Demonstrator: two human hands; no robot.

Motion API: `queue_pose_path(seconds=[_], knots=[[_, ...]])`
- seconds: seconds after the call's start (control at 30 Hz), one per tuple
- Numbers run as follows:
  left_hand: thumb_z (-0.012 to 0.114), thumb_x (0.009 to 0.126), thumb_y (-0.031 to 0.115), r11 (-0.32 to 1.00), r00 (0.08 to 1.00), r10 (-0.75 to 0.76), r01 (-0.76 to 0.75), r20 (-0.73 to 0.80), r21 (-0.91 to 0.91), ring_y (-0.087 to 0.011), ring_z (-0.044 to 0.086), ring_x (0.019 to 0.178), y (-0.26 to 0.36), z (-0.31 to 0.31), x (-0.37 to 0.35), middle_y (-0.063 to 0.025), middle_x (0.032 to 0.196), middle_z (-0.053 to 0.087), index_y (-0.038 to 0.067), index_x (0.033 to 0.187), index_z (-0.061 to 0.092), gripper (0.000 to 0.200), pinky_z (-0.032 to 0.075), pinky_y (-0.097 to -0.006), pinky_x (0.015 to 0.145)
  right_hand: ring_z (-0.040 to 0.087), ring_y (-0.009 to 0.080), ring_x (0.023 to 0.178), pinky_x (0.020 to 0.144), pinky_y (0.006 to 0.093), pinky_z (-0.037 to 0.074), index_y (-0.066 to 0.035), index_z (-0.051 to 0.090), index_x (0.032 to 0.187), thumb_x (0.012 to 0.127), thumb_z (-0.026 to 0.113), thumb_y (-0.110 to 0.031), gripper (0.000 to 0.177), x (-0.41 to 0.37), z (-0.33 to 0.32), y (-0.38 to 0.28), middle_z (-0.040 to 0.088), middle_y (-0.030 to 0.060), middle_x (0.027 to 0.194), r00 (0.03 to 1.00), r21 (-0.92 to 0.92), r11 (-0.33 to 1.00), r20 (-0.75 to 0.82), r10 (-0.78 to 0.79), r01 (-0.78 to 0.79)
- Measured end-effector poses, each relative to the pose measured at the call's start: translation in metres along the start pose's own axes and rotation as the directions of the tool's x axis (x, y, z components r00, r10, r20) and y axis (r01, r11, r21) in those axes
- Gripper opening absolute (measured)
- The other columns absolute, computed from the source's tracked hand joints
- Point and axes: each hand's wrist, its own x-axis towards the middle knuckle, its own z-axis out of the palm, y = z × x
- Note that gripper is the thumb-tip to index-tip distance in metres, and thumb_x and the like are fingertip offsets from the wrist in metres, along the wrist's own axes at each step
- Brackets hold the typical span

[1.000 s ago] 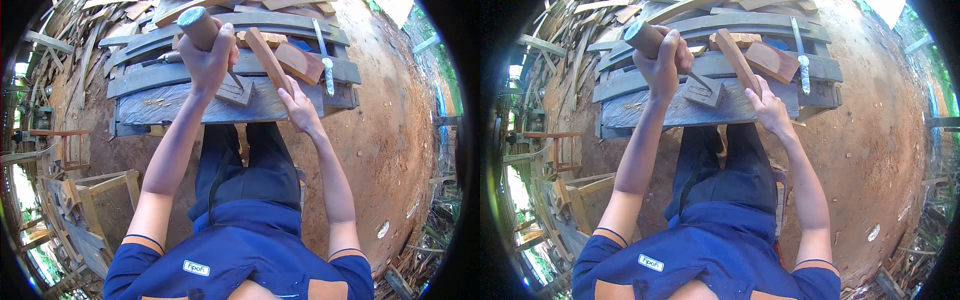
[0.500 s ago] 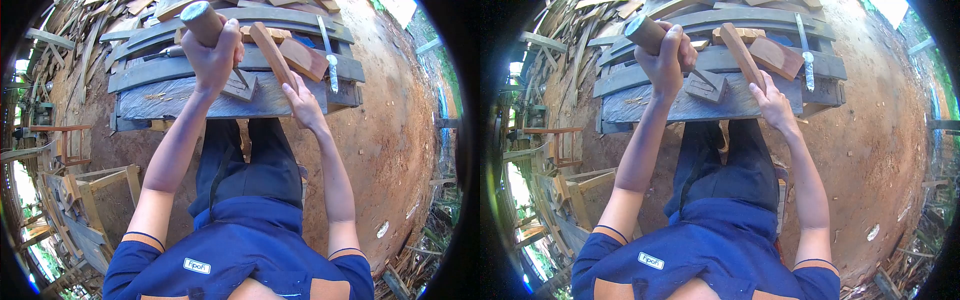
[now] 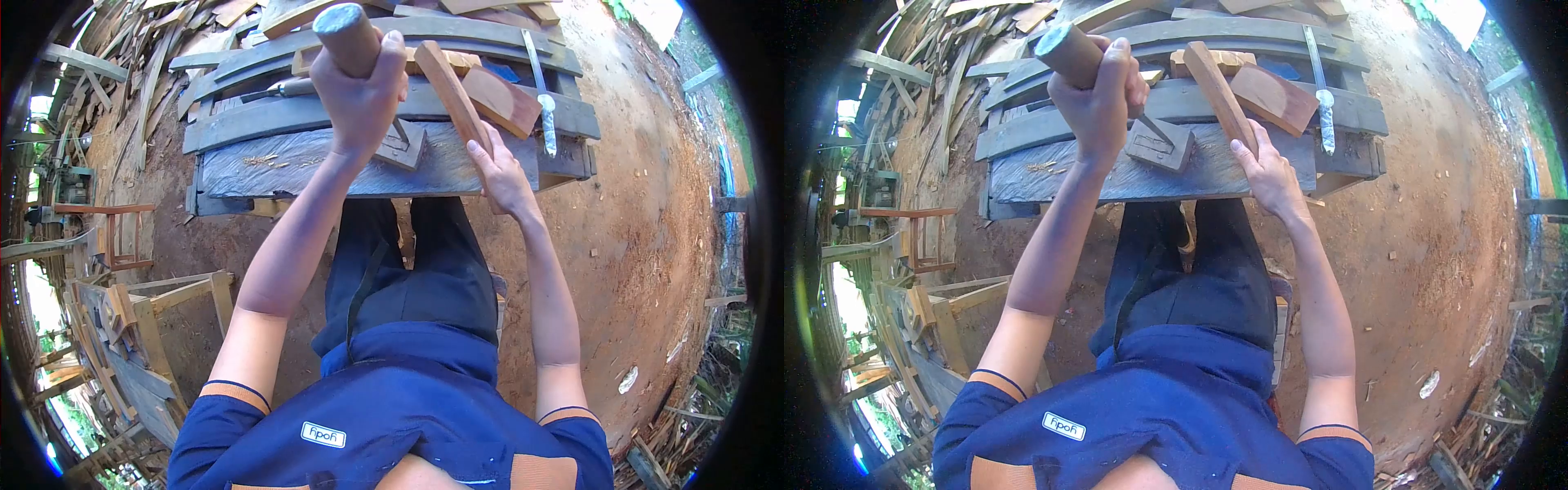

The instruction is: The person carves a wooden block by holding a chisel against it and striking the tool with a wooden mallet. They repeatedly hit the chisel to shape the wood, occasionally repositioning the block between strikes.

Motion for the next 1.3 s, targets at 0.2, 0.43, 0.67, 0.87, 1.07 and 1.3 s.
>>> queue_pose_path(seconds=[0.2,0.43,0.67,0.87,1.07,1.3], knots=[[0.064,0.087,0.008,0.963,0.988,0.135,-0.114,-0.073,0.245,-0.0079,0.054,0.042,-0.017,0.007,-0.002,-0.0019,0.055,0.056,0.004,0.081,0.058,0.010,0.044,-0.0209,0.040,0.067,0.0322,0.075,0.073,0.0418,0.051,-0.016,0.034,0.144,0.096,0.045,-0.048,0.059,0.004,0.004,0.012,0.065,0.0246,0.102,0.995,-0.101,0.992,-0.052,-0.088,0.082],[0.066,0.087,0.010,0.942,0.989,0.148,-0.132,-0.030,0.307,-0.0066,0.056,0.044,-0.006,0.014,-0.009,0.0000,0.055,0.057,0.005,0.074,0.058,0.016,0.044,-0.0206,0.040,0.061,0.0198,0.068,0.053,0.0321,0.052,-0.010,0.035,0.143,0.096,0.050,-0.042,0.058,-0.009,0.000,0.001,0.061,0.0124,0.088,0.997,0.162,0.986,-0.076,-0.022,0.034],[0.061,0.089,0.005,1.000,0.983,-0.014,0.010,-0.184,-0.023,-0.0093,0.049,0.038,0.007,-0.006,-0.015,-0.0023,0.052,0.051,0.003,0.082,0.053,0.010,0.041,-0.0234,0.037,0.058,0.0150,0.063,0.048,0.0279,0.050,-0.008,0.035,0.142,0.098,0.048,-0.040,0.056,-0.010,0.000,0.000,0.056,0.0114,0.096,0.996,0.219,0.975,-0.085,-0.007,0.025],[0.060,0.089,0.005,0.998,0.986,-0.020,0.010,-0.167,-0.061,-0.0086,0.048,0.039,0.006,-0.004,-0.016,-0.0027,0.053,0.050,0.004,0.084,0.053,0.008,0.041,-0.0240,0.038,0.058,0.0146,0.062,0.048,0.0279,0.050,-0.008,0.036,0.142,0.099,0.048,-0.039,0.055,-0.009,-0.001,0.002,0.056,0.0106,0.096,0.996,0.224,0.974,-0.087,-0.023,0.042],[0.065,0.087,0.004,0.998,0.990,-0.005,-0.005,-0.144,-0.065,-0.0085,0.055,0.042,0.006,-0.004,-0.014,-0.0018,0.056,0.055,0.002,0.075,0.055,0.015,0.041,-0.0207,0.038,0.058,0.0144,0.062,0.047,0.0276,0.049,-0.008,0.035,0.142,0.099,0.048,-0.040,0.056,-0.007,0.000,0.006,0.055,0.0110,0.097,0.996,0.251,0.967,-0.082,-0.027,0.047],[0.066,0.086,0.005,0.996,0.992,-0.025,0.014,-0.122,-0.083,-0.0085,0.056,0.044,0.006,-0.004,-0.012,-0.0012,0.057,0.056,0.003,0.075,0.055,0.015,0.042,-0.0207,0.038,0.057,0.0141,0.061,0.047,0.0273,0.049,-0.007,0.035,0.142,0.098,0.049,-0.041,0.057,-0.008,-0.001,0.004,0.055,0.0109,0.095,0.996,0.256,0.966,-0.085,-0.026,0.047]])
